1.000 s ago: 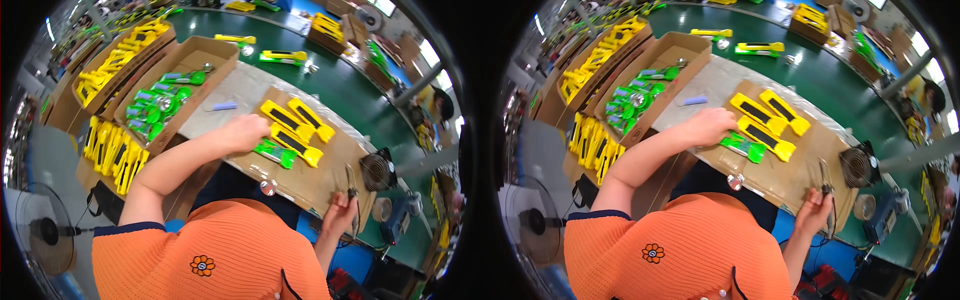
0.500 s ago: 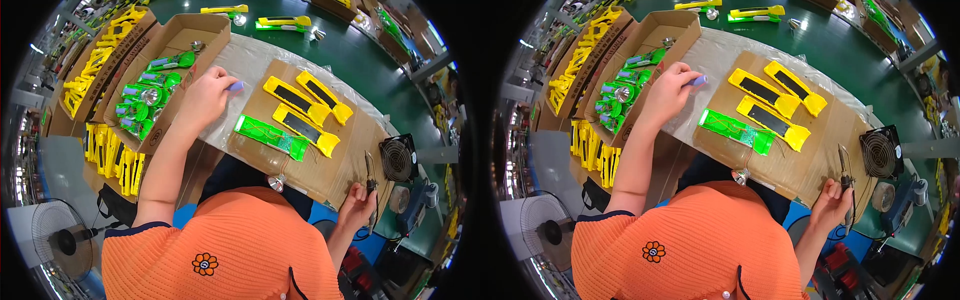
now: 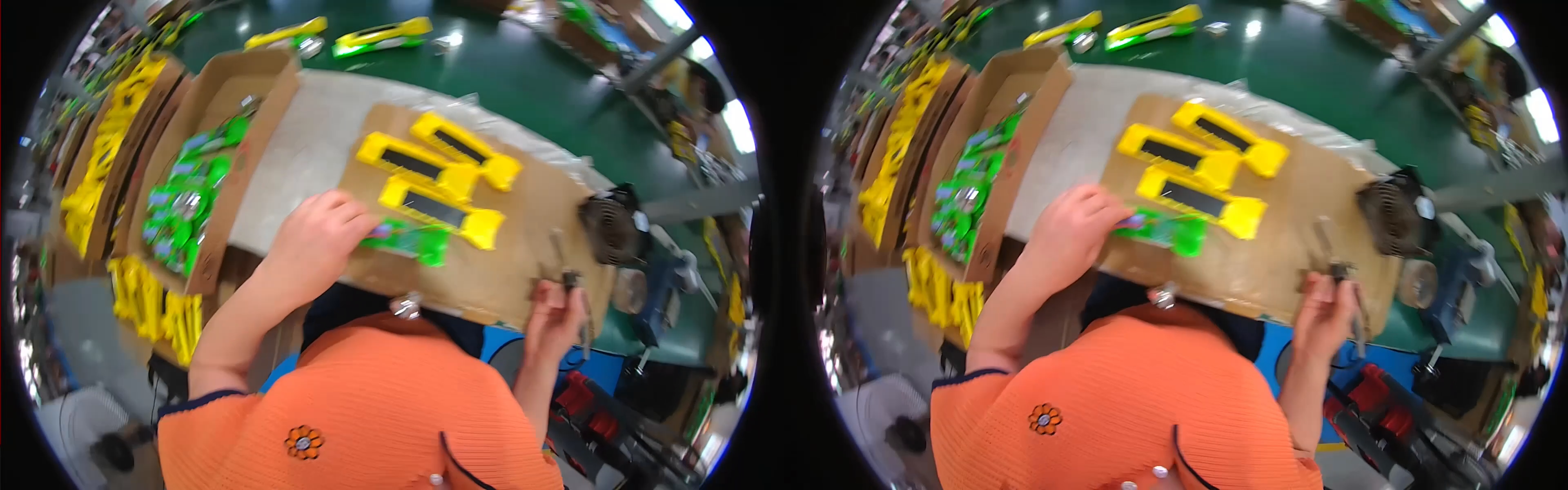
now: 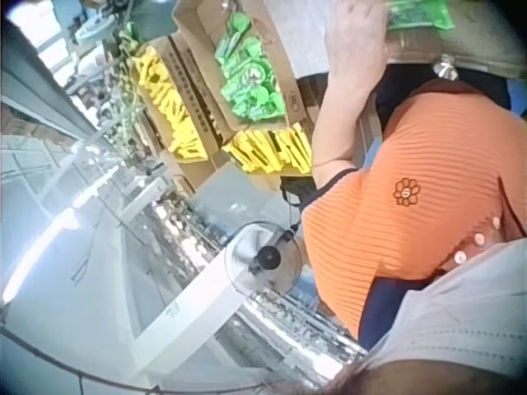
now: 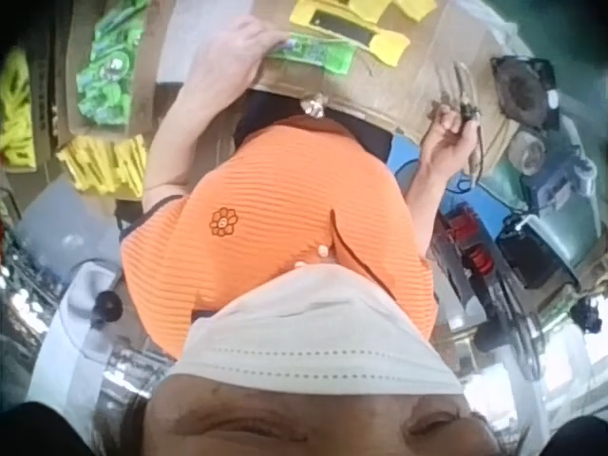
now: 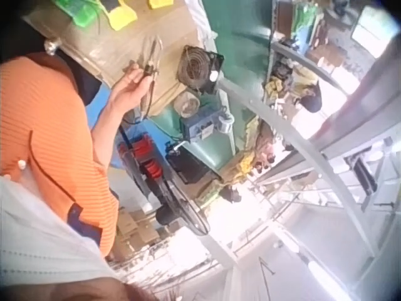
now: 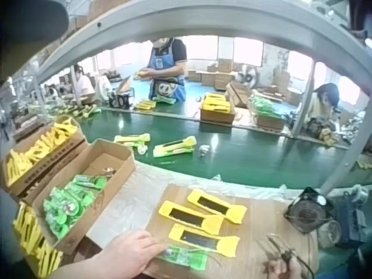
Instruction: Soldering components and wires onto circuit boards for the assembly of handheld flashlights.
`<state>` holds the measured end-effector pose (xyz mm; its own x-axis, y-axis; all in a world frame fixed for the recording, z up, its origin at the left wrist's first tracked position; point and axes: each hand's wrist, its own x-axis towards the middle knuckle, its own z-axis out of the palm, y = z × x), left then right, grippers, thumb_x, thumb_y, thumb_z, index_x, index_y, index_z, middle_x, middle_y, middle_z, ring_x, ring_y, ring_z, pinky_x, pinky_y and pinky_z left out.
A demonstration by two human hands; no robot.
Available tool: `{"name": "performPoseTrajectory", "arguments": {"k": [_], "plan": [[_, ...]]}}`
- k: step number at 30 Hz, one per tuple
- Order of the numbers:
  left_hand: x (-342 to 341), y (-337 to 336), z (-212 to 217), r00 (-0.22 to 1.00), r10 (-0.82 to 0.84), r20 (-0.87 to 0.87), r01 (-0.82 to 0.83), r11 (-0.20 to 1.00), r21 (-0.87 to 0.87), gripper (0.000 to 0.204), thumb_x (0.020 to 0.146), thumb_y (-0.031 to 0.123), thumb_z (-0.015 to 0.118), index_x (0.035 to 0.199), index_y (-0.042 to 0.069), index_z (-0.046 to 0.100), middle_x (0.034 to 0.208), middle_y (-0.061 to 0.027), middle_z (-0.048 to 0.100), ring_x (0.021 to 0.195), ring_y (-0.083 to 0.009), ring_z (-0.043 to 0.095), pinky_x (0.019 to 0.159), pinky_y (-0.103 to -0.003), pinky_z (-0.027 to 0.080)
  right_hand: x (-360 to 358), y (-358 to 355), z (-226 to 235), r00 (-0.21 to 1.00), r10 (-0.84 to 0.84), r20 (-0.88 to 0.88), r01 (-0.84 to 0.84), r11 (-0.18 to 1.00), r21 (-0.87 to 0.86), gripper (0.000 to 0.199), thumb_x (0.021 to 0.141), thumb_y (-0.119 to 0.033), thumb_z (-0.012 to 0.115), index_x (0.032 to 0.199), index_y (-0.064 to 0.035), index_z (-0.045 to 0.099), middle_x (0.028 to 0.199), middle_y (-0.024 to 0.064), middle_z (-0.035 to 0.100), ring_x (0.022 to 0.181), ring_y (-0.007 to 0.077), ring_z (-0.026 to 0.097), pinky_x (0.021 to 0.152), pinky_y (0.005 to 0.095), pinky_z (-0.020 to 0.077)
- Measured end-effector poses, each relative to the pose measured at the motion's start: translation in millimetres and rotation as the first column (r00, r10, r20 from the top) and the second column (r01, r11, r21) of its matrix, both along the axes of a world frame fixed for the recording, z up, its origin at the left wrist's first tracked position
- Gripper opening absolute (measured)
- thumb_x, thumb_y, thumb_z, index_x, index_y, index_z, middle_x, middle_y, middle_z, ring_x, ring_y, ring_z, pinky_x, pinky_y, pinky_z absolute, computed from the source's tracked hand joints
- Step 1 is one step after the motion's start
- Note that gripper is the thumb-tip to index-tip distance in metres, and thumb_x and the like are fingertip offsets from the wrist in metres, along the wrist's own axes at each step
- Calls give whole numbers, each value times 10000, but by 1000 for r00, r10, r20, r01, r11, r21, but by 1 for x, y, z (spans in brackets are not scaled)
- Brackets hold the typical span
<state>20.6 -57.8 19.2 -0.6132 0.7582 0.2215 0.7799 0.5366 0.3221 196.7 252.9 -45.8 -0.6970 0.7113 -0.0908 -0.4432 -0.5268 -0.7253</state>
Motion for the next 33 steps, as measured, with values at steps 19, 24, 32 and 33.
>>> {"name": "performPoseTrajectory", "arguments": {"k": [19, 24, 32, 33], "plan": [[37, -10, -31, 945, 18, -325, 61, 971, 233, 311, 759, -33, 567, 1054, -34, 667, 1065, -164, 693, 1029, -373, 642, 879, -457, 533, 2, -3, -21, 992, 86, -89, -88, 996, -21, 151, 969, -69, 589, 917, -86, 448, 747, 43, 516, 696, 168, 561, 903, 438, 508], [51, -14, -34, 963, -10, -270, 23, 999, 42, 455, 924, 83, 534, 1345, -79, 476, 1379, -269, 499, 1286, -448, 454, 1097, -508, 368, -2, -2, -22, 992, 89, -85, -92, 995, -27, 137, 970, -66, 585, 930, -83, 456, 751, 44, 518, 704, 169, 565, 907, 451, 509], [9, -39, -48, 969, 26, -245, 31, 974, 226, 369, 794, -24, 564, 1154, -18, 643, 1165, -191, 651, 1117, -388, 615, 937, -477, 498, 1, -6, -12, 998, 45, -41, -46, 999, -21, 106, 978, -83, 556, 892, -88, 493, 723, 44, 507, 703, 195, 561, 886, 453, 504], [7, -45, -45, 983, 4, -186, 30, 984, 177, 399, 806, -5, 565, 1201, -19, 614, 1226, -191, 626, 1191, -381, 585, 985, -474, 465, 1, -7, -13, 998, 43, -45, -44, 999, -21, 119, 974, -80, 557, 873, -88, 494, 707, 49, 513, 695, 202, 567, 872, 452, 512]]}}
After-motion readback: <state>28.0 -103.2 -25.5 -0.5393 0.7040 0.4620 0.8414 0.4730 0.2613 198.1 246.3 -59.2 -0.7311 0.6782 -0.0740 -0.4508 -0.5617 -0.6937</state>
